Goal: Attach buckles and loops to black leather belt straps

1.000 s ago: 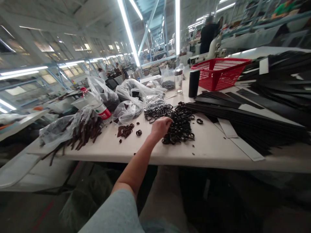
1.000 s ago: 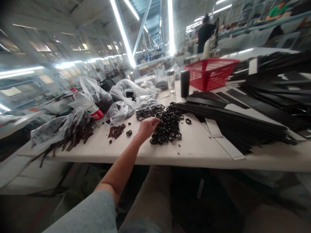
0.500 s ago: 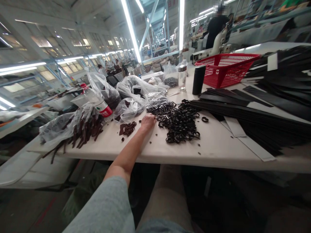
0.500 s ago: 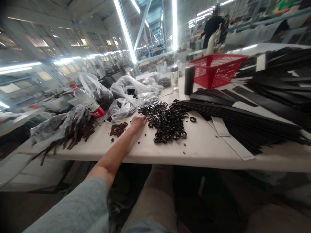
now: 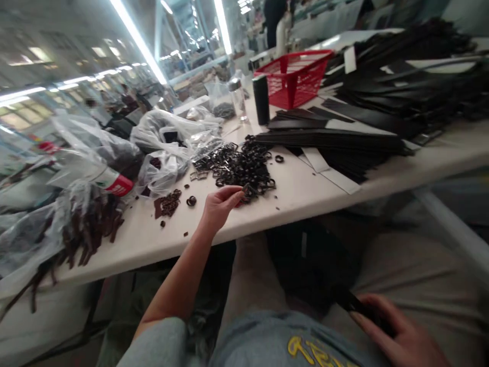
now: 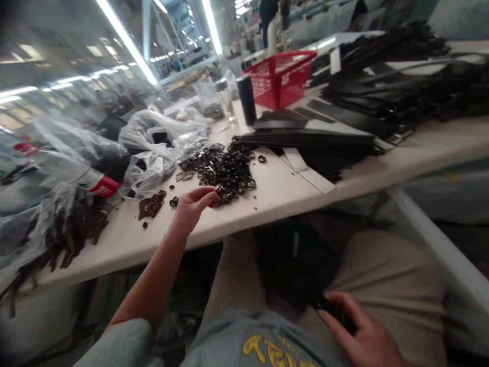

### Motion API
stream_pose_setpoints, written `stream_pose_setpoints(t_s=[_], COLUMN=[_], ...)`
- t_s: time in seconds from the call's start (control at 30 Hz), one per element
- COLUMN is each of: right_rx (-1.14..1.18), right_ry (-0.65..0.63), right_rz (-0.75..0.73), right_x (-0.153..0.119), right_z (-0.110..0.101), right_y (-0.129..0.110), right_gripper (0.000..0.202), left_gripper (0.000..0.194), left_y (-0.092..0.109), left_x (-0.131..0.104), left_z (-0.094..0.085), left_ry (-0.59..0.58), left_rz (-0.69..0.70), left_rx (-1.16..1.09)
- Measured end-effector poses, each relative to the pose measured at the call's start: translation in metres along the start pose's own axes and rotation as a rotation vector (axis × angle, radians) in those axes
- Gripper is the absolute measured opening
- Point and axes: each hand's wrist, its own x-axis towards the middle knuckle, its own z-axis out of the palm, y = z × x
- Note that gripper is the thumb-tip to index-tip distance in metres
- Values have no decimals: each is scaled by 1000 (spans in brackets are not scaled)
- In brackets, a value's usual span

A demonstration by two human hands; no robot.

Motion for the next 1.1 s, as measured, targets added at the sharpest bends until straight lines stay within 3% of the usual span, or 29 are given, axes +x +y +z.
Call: stream_pose_setpoints(t_s=[0.1, 0.2, 0.37, 0.47, 0.57, 0.8, 1.1], right_rx=[100, 133, 199, 248, 324, 421, 537], right_ry=[6, 74, 273, 312, 268, 163, 91], right_rz=[29, 17, 39, 34, 11, 38, 94], right_x=[-3, -5, -10, -10, -12, -17, -15], right_z=[-11, -20, -27, -27, -27, -27, -28], right_y=[-21, -34, -37, -39, -43, -47, -44], right_gripper=[27, 22, 17, 16, 15, 22, 26], left_gripper=[17, 12, 11, 10, 11, 13, 29], left_y=[9, 13, 13, 13, 9, -5, -13], left_x=[-40, -67, -97, -111, -121, -126, -131], left_z=[45, 80, 118, 134, 144, 155, 160], left_ry=[-221, -443, -694, -777, -766, -489, -466], left_rz=[165, 304, 230, 188, 120, -169, -553], left_rx=[139, 227, 125, 51, -16, -239, -444])
